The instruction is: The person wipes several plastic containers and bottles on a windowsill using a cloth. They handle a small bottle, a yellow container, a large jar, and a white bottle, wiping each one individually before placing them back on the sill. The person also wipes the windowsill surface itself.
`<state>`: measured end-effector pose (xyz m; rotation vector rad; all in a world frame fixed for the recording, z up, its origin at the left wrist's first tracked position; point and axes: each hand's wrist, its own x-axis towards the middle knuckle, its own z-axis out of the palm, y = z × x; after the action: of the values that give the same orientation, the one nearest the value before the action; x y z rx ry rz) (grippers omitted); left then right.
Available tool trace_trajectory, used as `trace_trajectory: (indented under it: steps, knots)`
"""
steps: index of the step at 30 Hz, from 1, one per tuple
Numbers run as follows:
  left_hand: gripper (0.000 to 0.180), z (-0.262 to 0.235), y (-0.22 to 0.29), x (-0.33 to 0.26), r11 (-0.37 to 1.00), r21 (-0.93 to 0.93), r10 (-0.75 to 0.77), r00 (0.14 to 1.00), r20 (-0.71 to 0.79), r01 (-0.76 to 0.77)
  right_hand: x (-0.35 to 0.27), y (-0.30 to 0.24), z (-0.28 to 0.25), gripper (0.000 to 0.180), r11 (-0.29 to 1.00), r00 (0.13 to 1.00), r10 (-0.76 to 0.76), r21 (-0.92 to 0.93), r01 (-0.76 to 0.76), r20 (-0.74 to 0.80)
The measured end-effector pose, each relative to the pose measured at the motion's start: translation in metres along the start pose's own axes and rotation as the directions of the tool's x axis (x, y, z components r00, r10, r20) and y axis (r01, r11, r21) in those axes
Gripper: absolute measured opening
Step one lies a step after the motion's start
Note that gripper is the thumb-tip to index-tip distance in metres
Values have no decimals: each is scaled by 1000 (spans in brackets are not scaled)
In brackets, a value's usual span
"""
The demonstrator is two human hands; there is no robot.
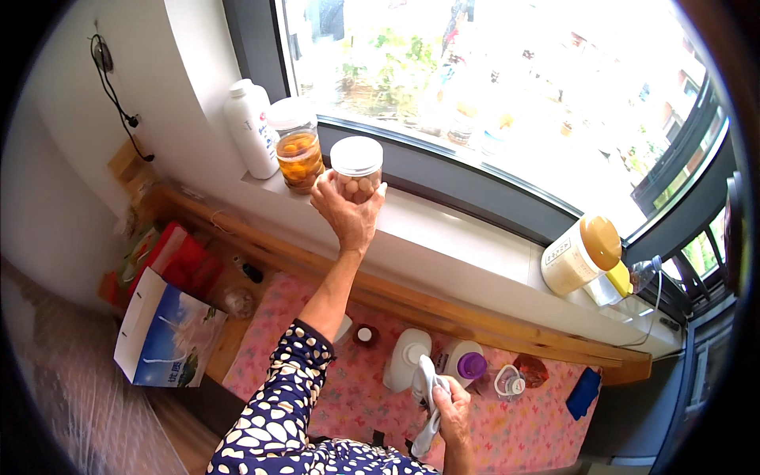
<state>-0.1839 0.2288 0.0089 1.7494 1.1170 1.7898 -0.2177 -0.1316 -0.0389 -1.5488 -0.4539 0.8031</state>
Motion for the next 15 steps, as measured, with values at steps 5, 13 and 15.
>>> trace_trajectory:
  steps: [5, 13, 15]
  knots:
    - [79, -34, 21, -31, 878, -457, -36, 973, 227, 139, 27, -33, 4, 36, 948, 975, -132, 266, 177, -178]
    - [83, -104, 53, -81, 899, -426, 108, 896, 431, 97, 37, -128, 30, 25, 808, 776, -588, -127, 575, -229]
    - [85, -120, 54, -88, 894, -443, 158, 879, 449, 65, 35, -137, 34, 22, 740, 717, -670, -254, 623, -192]
